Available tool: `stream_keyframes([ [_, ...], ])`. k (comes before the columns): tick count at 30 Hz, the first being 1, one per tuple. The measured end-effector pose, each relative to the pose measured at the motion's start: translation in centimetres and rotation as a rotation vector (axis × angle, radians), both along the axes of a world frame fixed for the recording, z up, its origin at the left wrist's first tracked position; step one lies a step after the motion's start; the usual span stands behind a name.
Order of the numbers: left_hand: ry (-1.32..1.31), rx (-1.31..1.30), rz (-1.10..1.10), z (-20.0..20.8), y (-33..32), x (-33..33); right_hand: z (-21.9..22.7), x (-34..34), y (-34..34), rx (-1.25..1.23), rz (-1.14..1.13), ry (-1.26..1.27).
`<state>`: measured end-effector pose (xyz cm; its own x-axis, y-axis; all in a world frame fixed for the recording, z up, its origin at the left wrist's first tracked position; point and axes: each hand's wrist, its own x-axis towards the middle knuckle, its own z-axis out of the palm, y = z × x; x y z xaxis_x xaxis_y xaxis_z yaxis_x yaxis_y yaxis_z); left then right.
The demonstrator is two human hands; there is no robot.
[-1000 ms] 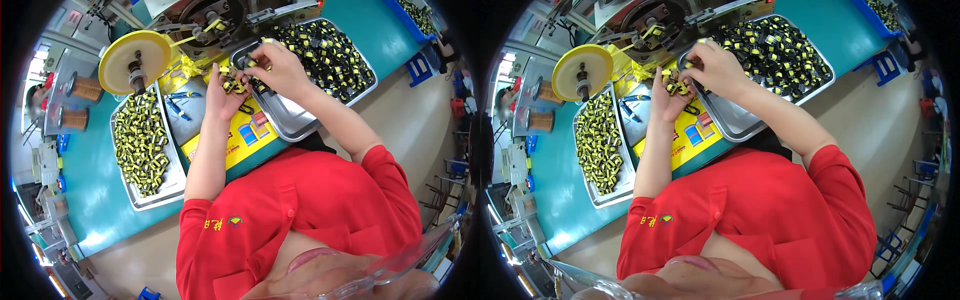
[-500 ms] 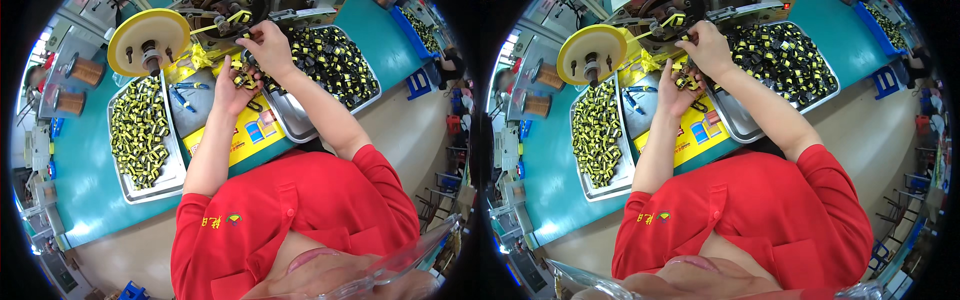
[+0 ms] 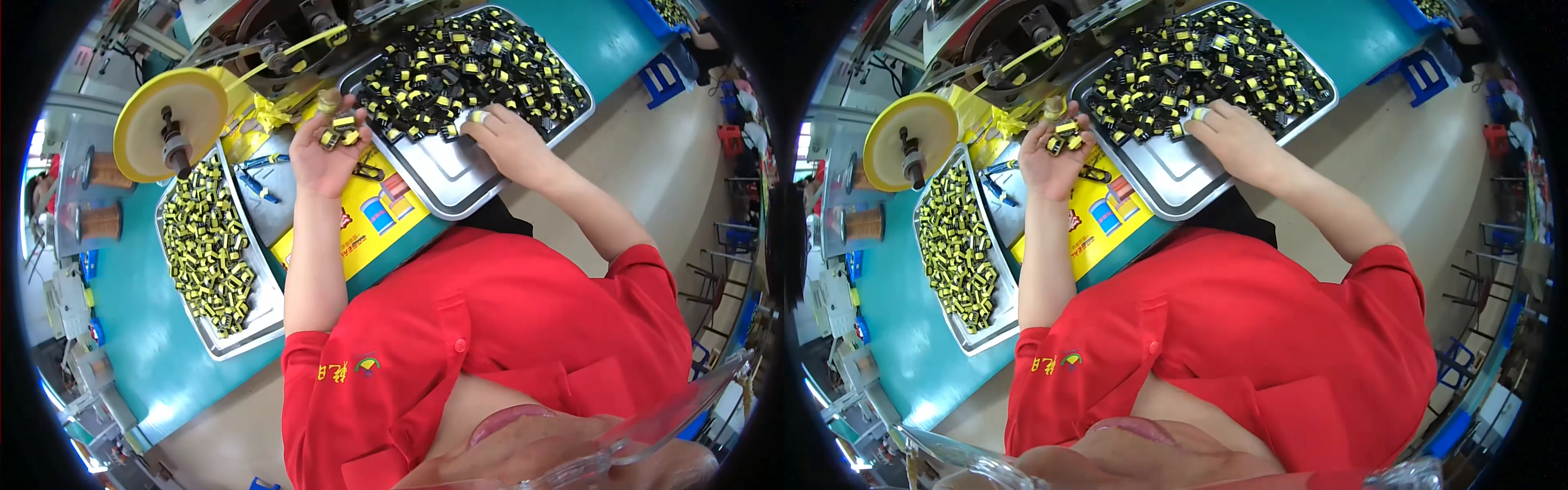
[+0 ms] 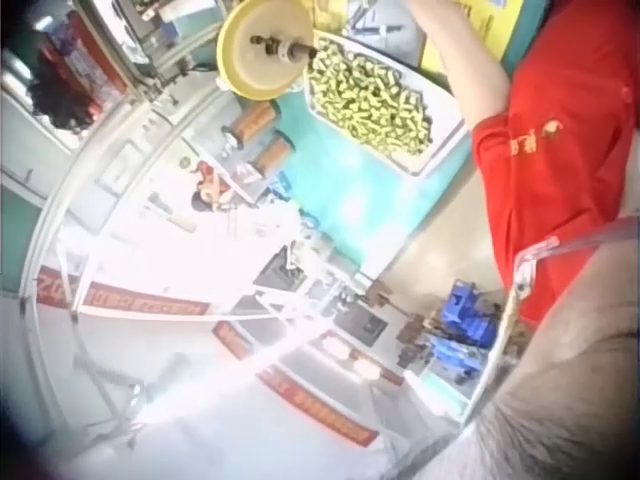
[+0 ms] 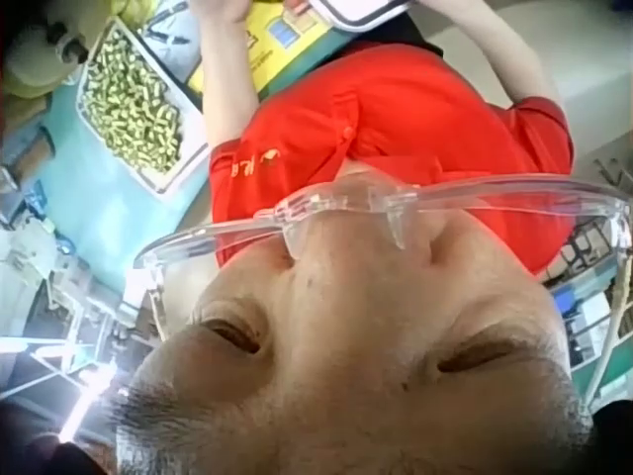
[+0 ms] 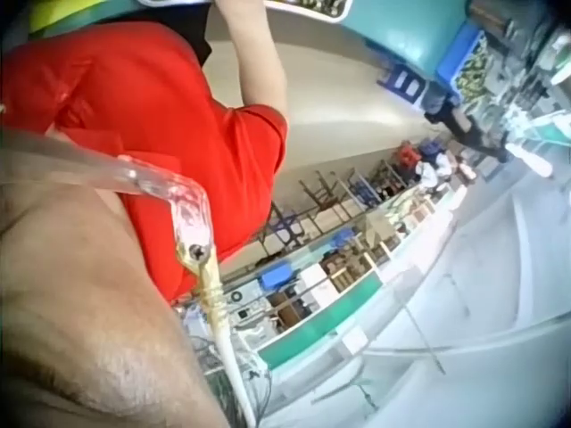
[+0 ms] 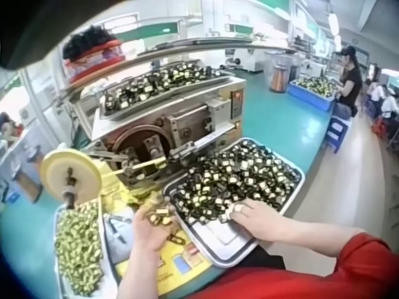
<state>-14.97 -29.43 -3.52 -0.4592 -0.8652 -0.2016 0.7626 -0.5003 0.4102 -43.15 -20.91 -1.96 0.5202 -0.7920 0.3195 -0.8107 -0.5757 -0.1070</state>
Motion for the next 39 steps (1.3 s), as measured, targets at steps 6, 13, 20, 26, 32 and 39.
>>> stream_keyframes([
  [6, 0.088, 0.066, -0.043, 0.6, -0.9, -1.1, 1.0, 2.2, 2.0, 0.563, -0.19, -0.152],
  [13, 0.286, 0.039, -0.029, 3.4, -3.5, -3.8, 0.6, 2.0, 1.5, 0.529, 0.03, -0.138],
  [20, -0.01, 0.111, -0.008, 1.5, 0.3, -1.6, 2.8, 5.4, -1.3, 0.265, 0.115, -0.584],
  [26, 0.016, 0.078, -0.015, 0.2, 0.3, -1.1, 4.0, 11.6, -7.6, -0.056, -0.077, -0.75],
  [32, 0.05, 0.072, 0.012, 0.4, 0.2, -0.7, 2.9, 13.8, -10.5, -0.122, -0.163, -0.818],
  [39, 0.006, 0.085, 0.022, 0.4, 0.2, -0.8, 2.6, 15.4, -12.0, -0.056, -0.264, -0.93],
])
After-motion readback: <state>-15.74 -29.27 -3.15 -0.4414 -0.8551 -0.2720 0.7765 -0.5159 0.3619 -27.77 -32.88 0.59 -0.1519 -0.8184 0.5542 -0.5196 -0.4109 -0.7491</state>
